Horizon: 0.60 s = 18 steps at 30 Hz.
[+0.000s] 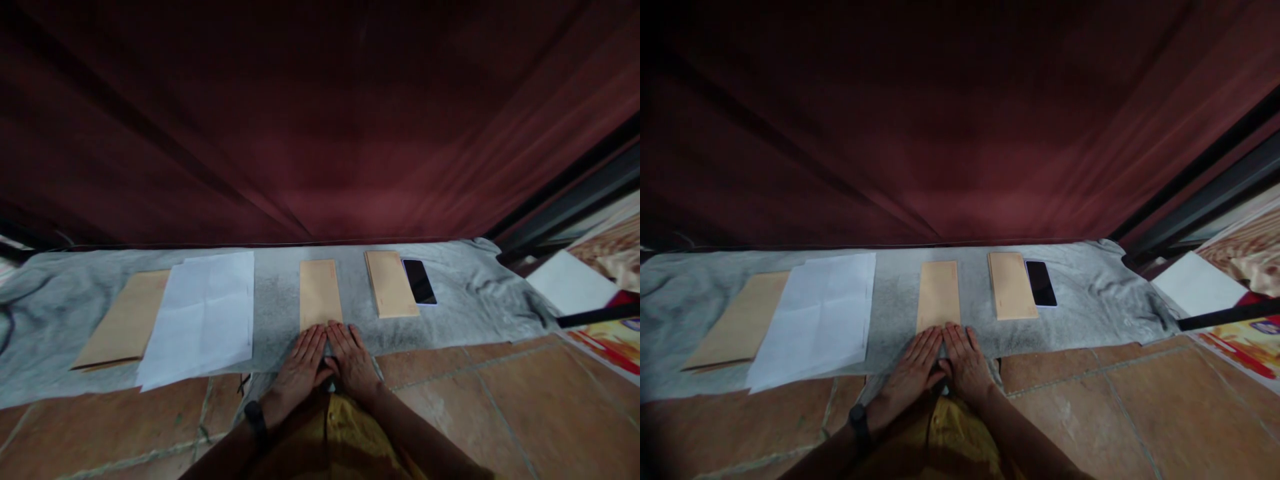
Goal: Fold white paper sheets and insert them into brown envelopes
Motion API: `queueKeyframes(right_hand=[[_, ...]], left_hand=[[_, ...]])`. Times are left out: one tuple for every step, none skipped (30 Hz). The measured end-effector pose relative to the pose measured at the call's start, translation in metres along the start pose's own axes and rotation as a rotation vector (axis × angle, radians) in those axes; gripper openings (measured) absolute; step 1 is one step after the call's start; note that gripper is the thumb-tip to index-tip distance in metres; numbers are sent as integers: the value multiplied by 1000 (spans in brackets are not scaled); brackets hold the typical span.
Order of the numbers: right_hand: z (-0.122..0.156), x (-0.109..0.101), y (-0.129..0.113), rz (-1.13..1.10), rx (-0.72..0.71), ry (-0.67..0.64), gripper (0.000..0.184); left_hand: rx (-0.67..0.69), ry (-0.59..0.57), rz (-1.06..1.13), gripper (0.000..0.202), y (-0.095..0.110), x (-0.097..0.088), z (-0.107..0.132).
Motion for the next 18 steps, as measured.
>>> queueKeyframes(right_hand=[[-1, 0, 1, -1, 7, -9, 65], [-2, 0, 1, -2, 15, -18, 64], [-2, 0, 2, -4, 23, -25, 63], [-3, -1, 2, -7, 32, -29, 63], [-3, -1, 3, -10, 41, -28, 62], [-2, -1, 4, -15, 50, -23, 61], [-1, -1, 5, -20, 62, -15, 60], [0, -1, 7, -26, 76, -4, 60], [1, -2, 8, -31, 92, 7, 60], [3, -2, 10, -36, 111, 18, 59], [5, -3, 11, -40, 129, 27, 59], [6, -3, 13, -44, 145, 31, 59], [7, -4, 14, -46, 157, 31, 58], [7, -4, 14, -49, 163, 27, 57], [7, -5, 14, -53, 166, 23, 56], [6, -5, 14, -56, 166, 20, 54], [5, -6, 14, -59, 165, 19, 53], [4, -8, 14, -61, 162, 19, 53]], left_hand=[[-9, 2, -10, 72, 0, 1, 1], [-20, 5, -18, 72, -2, 2, 1], [-33, 9, -26, 72, -3, 2, 0], [-45, 16, -31, 71, -5, 1, 0], [-55, 21, -34, 70, -7, 0, 0], [-63, 24, -37, 69, -8, -1, 1], [-70, 29, -41, 68, -10, -3, 2], [-77, 34, -46, 68, -11, -4, 4], [-85, 37, -49, 67, -14, -5, 6], [-91, 37, -48, 66, -16, -6, 9], [-95, 36, -43, 66, -18, -7, 11], [-97, 34, -35, 65, -20, -9, 12], [-98, 31, -28, 64, -21, -10, 12], [-99, 28, -24, 63, -22, -11, 12], [-98, 26, -22, 64, -22, -13, 10], [-93, 21, -21, 65, -21, -13, 7], [-79, 11, -18, 66, -18, -13, 3], [-57, -4, -10, 67, -13, -11, -2]])
Point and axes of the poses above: each hand's wrist, its own z-axis away from the middle knuckle, its own x-axis out of the palm, y = z × x, the point moved 9 cm from there along -z, towards the middle knuckle, and after that the axes turned 7 degrees about -y, right-handed, at the moved point
